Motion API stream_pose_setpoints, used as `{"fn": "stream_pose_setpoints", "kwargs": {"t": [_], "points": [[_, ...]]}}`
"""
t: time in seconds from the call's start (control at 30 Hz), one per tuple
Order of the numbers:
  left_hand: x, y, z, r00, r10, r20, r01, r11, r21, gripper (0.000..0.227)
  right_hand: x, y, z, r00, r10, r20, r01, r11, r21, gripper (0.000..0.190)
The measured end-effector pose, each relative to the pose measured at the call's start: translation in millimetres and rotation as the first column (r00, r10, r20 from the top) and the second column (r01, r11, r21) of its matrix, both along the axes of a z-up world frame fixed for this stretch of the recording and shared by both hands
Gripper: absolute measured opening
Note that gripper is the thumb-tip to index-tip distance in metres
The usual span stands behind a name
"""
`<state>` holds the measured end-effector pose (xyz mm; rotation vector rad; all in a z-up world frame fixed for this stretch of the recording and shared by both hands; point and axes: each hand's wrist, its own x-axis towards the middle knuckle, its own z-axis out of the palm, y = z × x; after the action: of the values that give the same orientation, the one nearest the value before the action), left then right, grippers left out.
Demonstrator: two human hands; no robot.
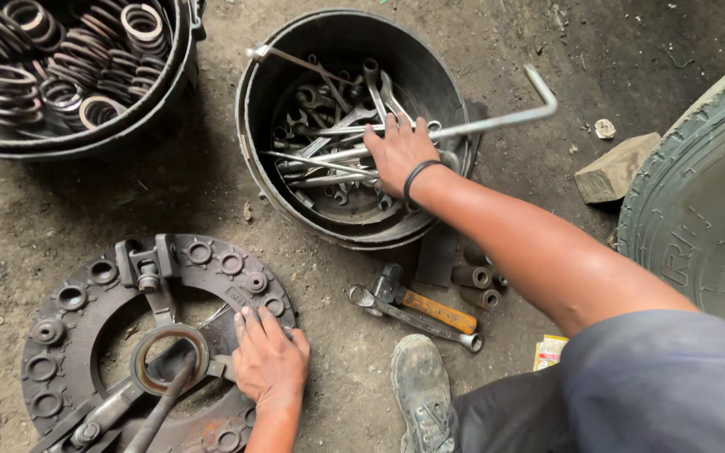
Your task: The person places metal springs into the slots of a circular mechanical component. They then use a wrench to tighten bolts on the component, securing the springs in place.
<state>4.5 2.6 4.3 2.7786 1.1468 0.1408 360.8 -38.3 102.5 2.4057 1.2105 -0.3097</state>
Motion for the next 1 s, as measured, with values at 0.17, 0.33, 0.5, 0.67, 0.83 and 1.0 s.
{"fn": "stream_pose_setpoints", "kwargs": {"t": [0.17,0.33,0.5,0.67,0.83,1.0], "points": [[0,0,1,1.000,-0.002,-0.013,0.001,1.000,-0.013,0.057,-15,-18,2,0.978,0.112,-0.173,-0.116,0.993,-0.008,0.072],[0,-1,1,1.000,-0.001,-0.011,0.001,1.000,0.002,0.056,-4,-30,-10,0.940,0.190,-0.283,-0.143,0.974,0.177,0.064],[0,0,1,1.000,-0.011,-0.009,0.011,1.000,0.002,0.059,31,-12,-52,0.861,-0.196,-0.469,0.306,0.936,0.171,0.038],[-1,0,-4,1.000,-0.004,-0.021,0.005,1.000,0.005,0.061,52,20,-112,0.944,-0.153,-0.294,0.259,0.893,0.367,0.038],[-3,0,-9,0.999,-0.010,-0.034,0.009,1.000,-0.021,0.067,56,44,-102,0.920,-0.334,-0.205,0.356,0.931,0.078,0.029],[-4,0,-12,1.000,0.003,0.008,-0.002,0.996,-0.091,0.069,48,40,-74,0.986,0.012,-0.166,-0.010,1.000,0.015,0.022]]}}
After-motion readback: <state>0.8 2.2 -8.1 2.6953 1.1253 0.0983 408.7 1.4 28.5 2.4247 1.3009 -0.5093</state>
